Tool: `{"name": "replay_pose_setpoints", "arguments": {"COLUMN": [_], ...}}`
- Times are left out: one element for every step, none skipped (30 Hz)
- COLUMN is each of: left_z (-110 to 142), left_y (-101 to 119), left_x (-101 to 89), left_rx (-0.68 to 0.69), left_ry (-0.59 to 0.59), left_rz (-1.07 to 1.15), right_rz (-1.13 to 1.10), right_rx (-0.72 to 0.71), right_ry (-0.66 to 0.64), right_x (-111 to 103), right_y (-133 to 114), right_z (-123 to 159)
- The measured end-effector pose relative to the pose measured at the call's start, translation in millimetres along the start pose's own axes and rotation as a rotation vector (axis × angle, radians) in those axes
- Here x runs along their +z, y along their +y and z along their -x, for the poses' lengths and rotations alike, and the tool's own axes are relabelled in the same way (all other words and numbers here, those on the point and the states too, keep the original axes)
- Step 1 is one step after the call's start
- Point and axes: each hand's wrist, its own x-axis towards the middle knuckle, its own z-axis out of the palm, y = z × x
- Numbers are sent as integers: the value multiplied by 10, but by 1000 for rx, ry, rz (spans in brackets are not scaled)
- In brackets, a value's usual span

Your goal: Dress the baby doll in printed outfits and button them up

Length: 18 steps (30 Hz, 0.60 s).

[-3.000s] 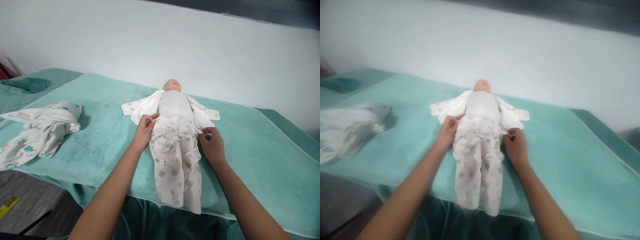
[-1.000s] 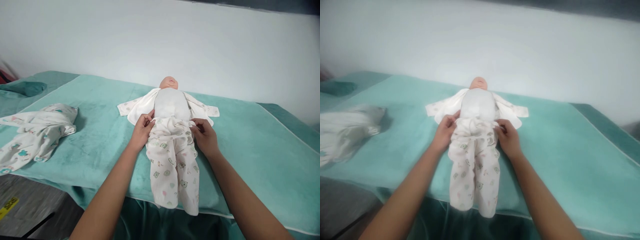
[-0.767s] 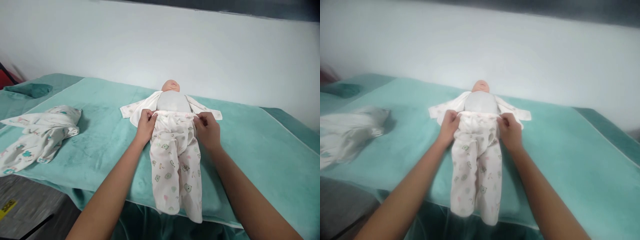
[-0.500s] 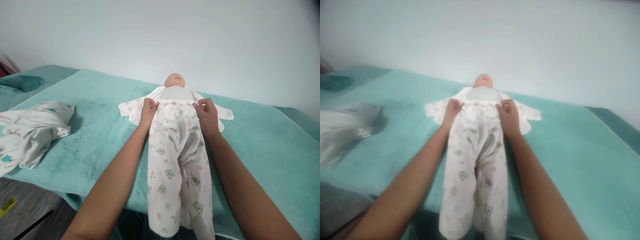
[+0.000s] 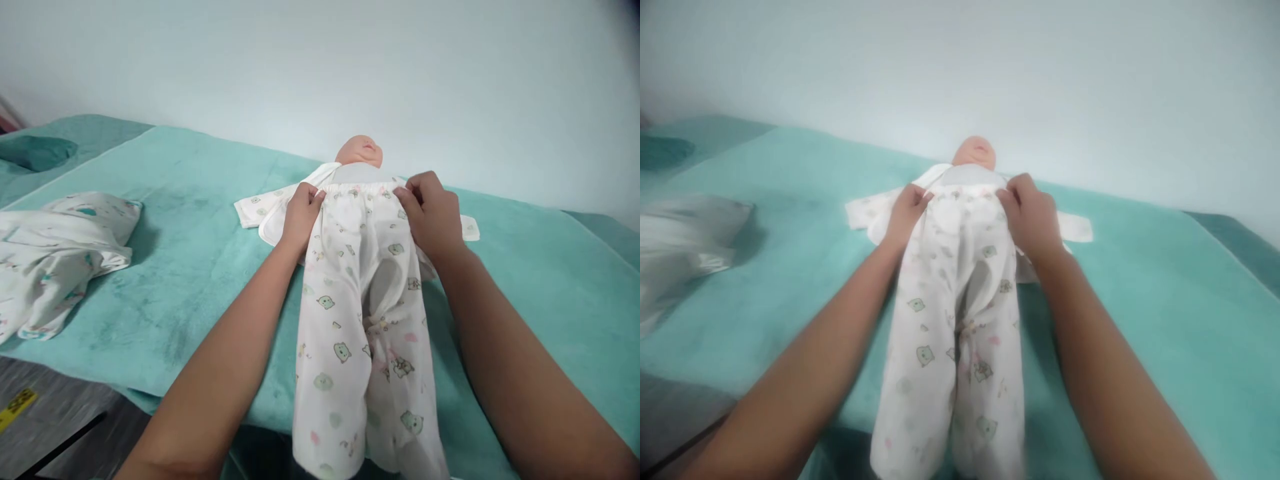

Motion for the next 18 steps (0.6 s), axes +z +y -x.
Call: {"name": "replay_pose_setpoints", "arguments": {"left_z": [-56,-106,-146,-174,-191,-197,-191,-174,-148,-113,-69,-19,36,90,142,185,219,240], "left_y": [6,9,9,7,3,0,-1,4,14,31,54,81,110,138,160,175,181,177], "left_x": [14,27,39,49,55,57,54,44,28,4,-26,-62,-101,-143,-185,-225,-262,-296], "left_rx": [-11,-25,-41,-54,-64,-73,-82,-92,-101,-110,-122,-137,-152,-170,-187,-203,-213,-221], "left_ry": [11,14,7,-5,-16,-27,-37,-45,-52,-63,-78,-96,-117,-142,-169,-200,-230,-265], "left_rz": [-8,-13,-18,-21,-20,-17,-11,-4,4,13,24,38,55,74,89,96,97,95], "right_rz": [20,21,7,-19,-51,-88,-127,-167,-210,-253,-292,-323,-342,-351,-352,-348,-345,-346], "right_rx": [-1,5,23,54,96,144,188,220,238,246,250,256,268,286,304,317,325,332], "right_ry": [-3,-9,-18,-27,-33,-40,-42,-35,-19,1,20,39,53,61,69,74,82,88], "right_x": [31,68,110,153,195,233,263,282,291,289,280,266,249,231,213,196,178,159], "right_y": [17,43,75,113,151,187,216,236,247,246,238,223,205,188,175,167,167,175], "right_z": [-95,-183,-259,-315,-349,-359,-348,-319,-277,-228,-176,-124,-76,-31,12,54,97,142]}}
